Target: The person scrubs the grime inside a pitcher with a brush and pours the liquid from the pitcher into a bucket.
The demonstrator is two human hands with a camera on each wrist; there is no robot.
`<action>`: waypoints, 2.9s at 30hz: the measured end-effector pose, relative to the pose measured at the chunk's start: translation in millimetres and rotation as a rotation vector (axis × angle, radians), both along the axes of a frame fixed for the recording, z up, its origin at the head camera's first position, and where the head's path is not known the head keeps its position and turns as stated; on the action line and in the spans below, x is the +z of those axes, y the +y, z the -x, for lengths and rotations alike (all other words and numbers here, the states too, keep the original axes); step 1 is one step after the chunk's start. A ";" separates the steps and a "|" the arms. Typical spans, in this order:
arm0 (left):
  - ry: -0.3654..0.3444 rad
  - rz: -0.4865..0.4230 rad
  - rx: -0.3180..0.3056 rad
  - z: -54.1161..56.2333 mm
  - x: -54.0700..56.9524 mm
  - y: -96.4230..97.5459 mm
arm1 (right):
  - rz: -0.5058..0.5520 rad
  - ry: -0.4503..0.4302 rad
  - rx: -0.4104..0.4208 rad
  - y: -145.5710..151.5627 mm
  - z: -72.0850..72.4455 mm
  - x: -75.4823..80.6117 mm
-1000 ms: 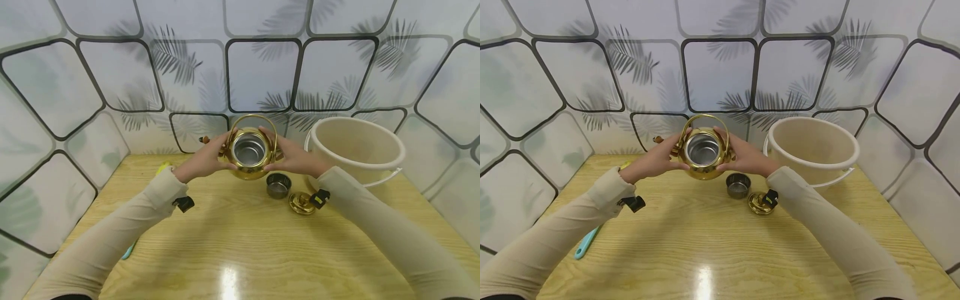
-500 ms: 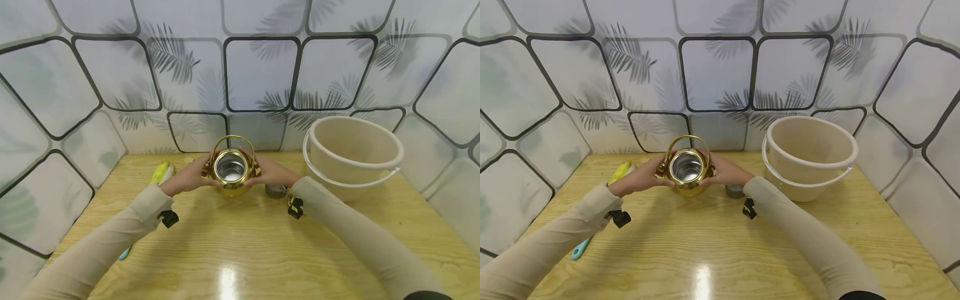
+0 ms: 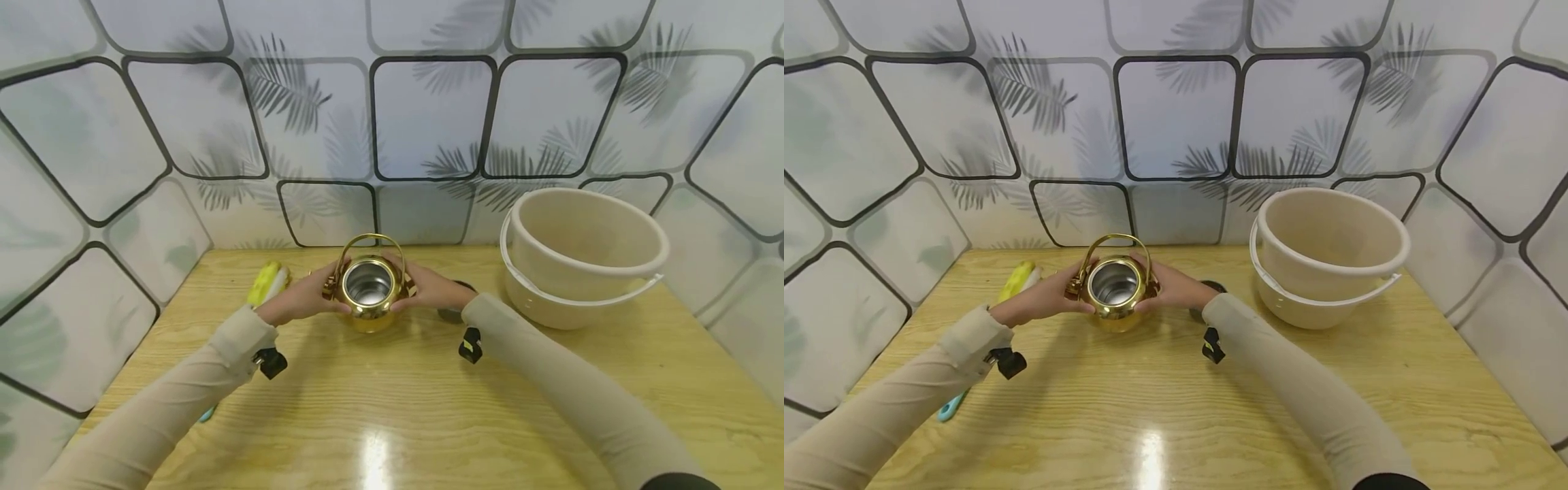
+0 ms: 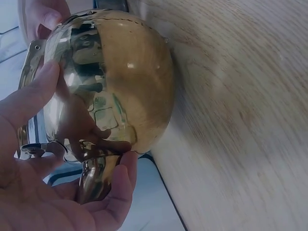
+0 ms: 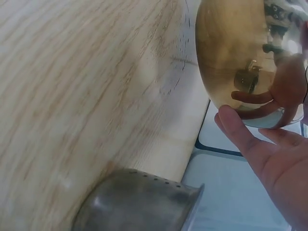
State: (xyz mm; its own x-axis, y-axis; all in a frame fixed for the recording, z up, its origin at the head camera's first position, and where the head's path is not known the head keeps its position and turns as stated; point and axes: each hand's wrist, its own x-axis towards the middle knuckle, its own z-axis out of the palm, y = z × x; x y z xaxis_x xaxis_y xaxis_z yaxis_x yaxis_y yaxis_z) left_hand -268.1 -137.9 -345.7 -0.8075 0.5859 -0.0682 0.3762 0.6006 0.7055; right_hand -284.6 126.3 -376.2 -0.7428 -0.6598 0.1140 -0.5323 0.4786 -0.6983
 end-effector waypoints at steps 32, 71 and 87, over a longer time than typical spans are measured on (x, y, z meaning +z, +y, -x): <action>-0.245 0.035 0.081 10.9 -1.0 3.1 | -0.038 -0.244 -0.037 -0.2 11.7 -2.2; -0.353 -0.015 0.211 43.0 6.2 12.8 | 0.115 -0.262 -0.252 -15.0 27.6 -5.7; -0.119 -0.040 0.273 41.6 -11.4 8.3 | 0.134 -0.199 -0.279 -17.9 36.5 -9.9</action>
